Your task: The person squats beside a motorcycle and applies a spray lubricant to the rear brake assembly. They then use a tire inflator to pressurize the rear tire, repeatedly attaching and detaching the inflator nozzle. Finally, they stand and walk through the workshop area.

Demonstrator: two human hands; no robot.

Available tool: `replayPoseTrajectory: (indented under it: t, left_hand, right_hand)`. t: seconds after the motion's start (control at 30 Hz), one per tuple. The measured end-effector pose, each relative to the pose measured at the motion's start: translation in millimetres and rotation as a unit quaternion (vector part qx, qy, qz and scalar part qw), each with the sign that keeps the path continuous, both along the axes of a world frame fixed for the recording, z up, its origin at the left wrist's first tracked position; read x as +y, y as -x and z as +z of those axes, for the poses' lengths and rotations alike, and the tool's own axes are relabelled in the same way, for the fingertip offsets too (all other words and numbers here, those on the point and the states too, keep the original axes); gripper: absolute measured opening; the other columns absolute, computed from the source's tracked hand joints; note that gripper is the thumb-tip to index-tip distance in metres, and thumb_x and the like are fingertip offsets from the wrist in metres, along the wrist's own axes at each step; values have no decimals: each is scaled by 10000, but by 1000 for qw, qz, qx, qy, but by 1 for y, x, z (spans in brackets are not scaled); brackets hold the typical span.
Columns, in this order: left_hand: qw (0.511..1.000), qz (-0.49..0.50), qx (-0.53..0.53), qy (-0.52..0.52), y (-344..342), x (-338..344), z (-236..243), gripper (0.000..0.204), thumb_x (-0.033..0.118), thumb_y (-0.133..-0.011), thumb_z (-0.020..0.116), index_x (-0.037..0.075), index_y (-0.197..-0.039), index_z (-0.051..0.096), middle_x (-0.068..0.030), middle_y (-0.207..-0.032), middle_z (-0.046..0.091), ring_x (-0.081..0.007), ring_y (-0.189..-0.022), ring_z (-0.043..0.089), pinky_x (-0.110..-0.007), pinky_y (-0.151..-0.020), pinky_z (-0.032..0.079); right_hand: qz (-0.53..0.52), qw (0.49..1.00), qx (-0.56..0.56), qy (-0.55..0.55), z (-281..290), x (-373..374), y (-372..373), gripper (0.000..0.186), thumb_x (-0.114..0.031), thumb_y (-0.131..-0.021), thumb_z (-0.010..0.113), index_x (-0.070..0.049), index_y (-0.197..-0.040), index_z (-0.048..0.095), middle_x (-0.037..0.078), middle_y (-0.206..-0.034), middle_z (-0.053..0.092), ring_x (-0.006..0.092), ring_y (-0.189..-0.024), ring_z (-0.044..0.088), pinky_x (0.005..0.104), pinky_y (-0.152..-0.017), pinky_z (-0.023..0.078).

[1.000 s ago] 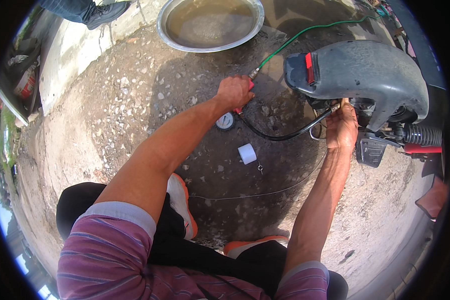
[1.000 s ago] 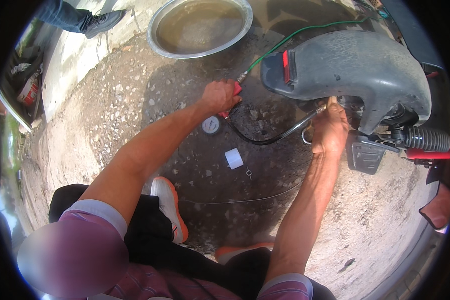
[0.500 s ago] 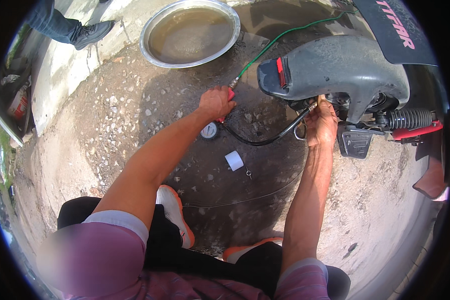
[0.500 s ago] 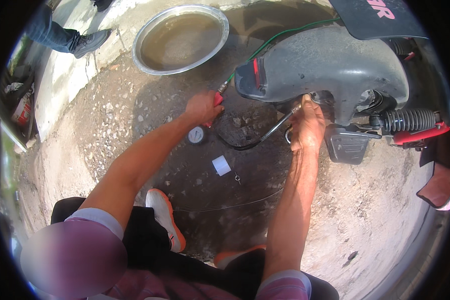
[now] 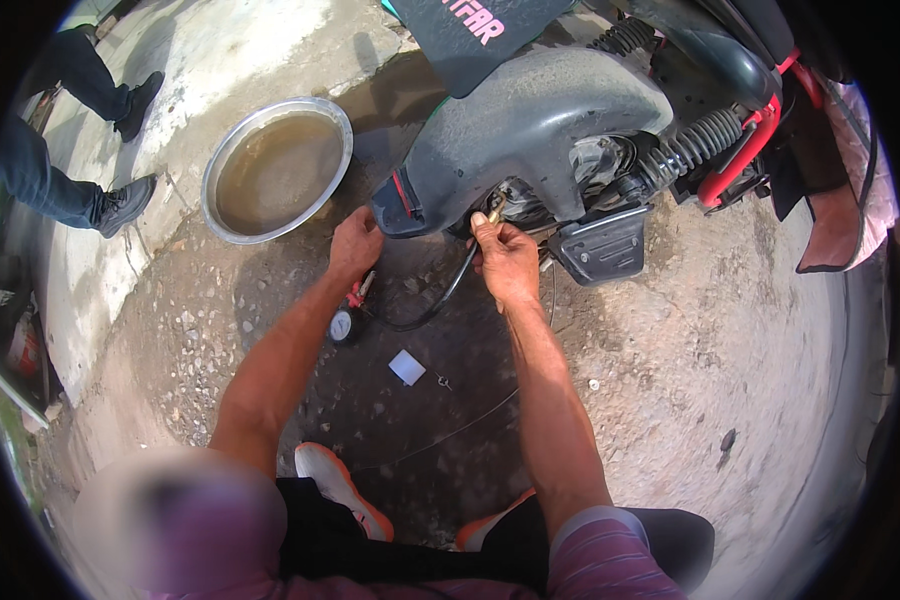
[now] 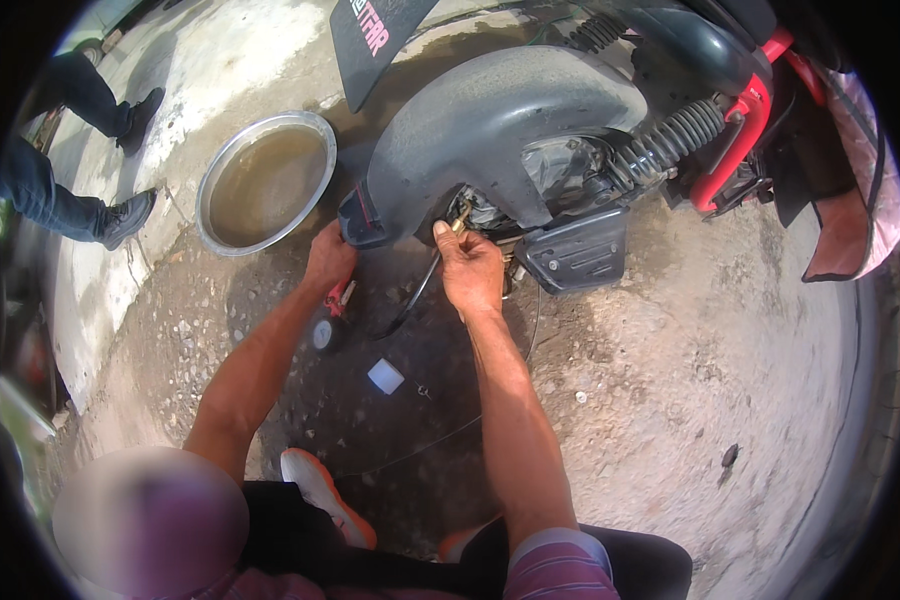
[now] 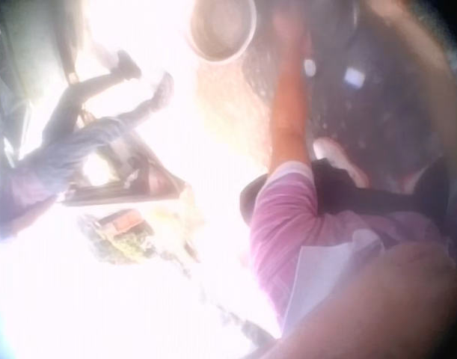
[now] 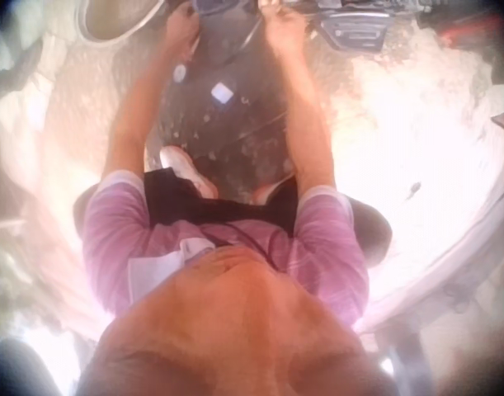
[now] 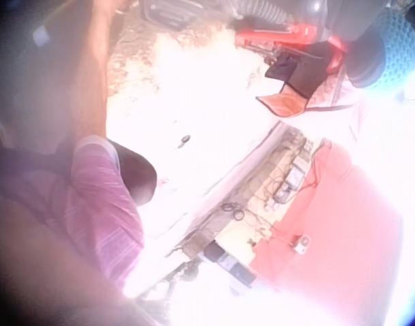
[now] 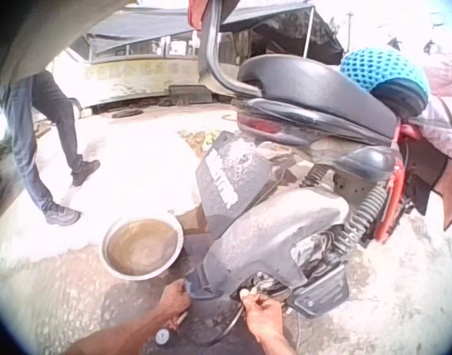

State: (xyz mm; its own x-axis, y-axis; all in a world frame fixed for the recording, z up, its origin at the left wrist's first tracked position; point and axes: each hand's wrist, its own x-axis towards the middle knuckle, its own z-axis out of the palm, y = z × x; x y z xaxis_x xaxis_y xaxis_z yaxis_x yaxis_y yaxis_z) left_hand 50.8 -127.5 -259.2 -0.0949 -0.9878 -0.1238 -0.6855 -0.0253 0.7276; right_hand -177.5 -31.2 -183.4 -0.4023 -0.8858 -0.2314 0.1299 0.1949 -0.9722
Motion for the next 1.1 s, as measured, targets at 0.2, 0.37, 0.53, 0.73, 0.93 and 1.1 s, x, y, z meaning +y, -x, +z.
replayPoseTrajectory:
  t: [0.2, 0.37, 0.53, 0.73, 0.93, 1.1]
  left_hand:
    - [952, -27, 282, 118, 42, -4, -10, 420, 244, -909, 665, 47, -1278, 631, -136, -1239, 674, -292, -1143, 638, -386, -948, 495]
    - [911, 9, 412, -24, 70, 1, -2, 356, 235, -927, 650, 84, -1249, 647, -53, -1158, 687, -249, -1075, 634, -401, -919, 510]
    - [923, -18, 384, -14, 79, -5, -3, 369, 247, -929, 652, 81, -1258, 639, -59, -1162, 683, -241, -1072, 632, -396, -918, 508]
    - [963, -57, 229, 131, 95, -45, -20, 386, 262, -931, 654, 78, -1270, 630, -66, -1166, 677, -232, -1068, 629, -391, -916, 505]
    - [944, -84, 53, 314, 89, -50, -51, 404, 277, -933, 656, 74, -1281, 620, -73, -1170, 672, -223, -1065, 627, -386, -915, 503]
    - [879, -88, -82, 461, 75, -55, -62, 419, 289, -935, 657, 71, -1290, 612, -79, -1173, 668, -215, -1062, 625, -381, -913, 500]
  right_hand:
    - [7, 996, -89, -6, 6, 4, -21, 376, -402, -980, 677, -64, -816, 690, 2, -668, 635, 67, -485, 507, 230, -461, 428]
    - [73, 940, -334, 25, 5, 11, -21, 322, -400, -980, 676, -86, -907, 687, -2, -742, 644, 83, -558, 583, 237, -538, 517]
    - [167, 951, -258, 24, -14, 22, -12, 323, -375, -984, 678, -58, -919, 673, 7, -698, 625, 95, -561, 593, 246, -558, 502]
    - [120, 942, -310, -43, -29, 54, 28, 336, -378, -991, 652, -47, -934, 676, 53, -702, 658, 159, -608, 617, 299, -612, 509]
    - [113, 942, -291, -123, -60, 87, 69, 348, -397, -994, 636, -52, -1024, 677, 35, -797, 666, 153, -687, 636, 314, -689, 519]
    - [93, 943, -283, -151, -88, 99, 89, 356, -400, -959, 682, -60, -1062, 694, 22, -905, 659, 120, -752, 634, 275, -714, 520]
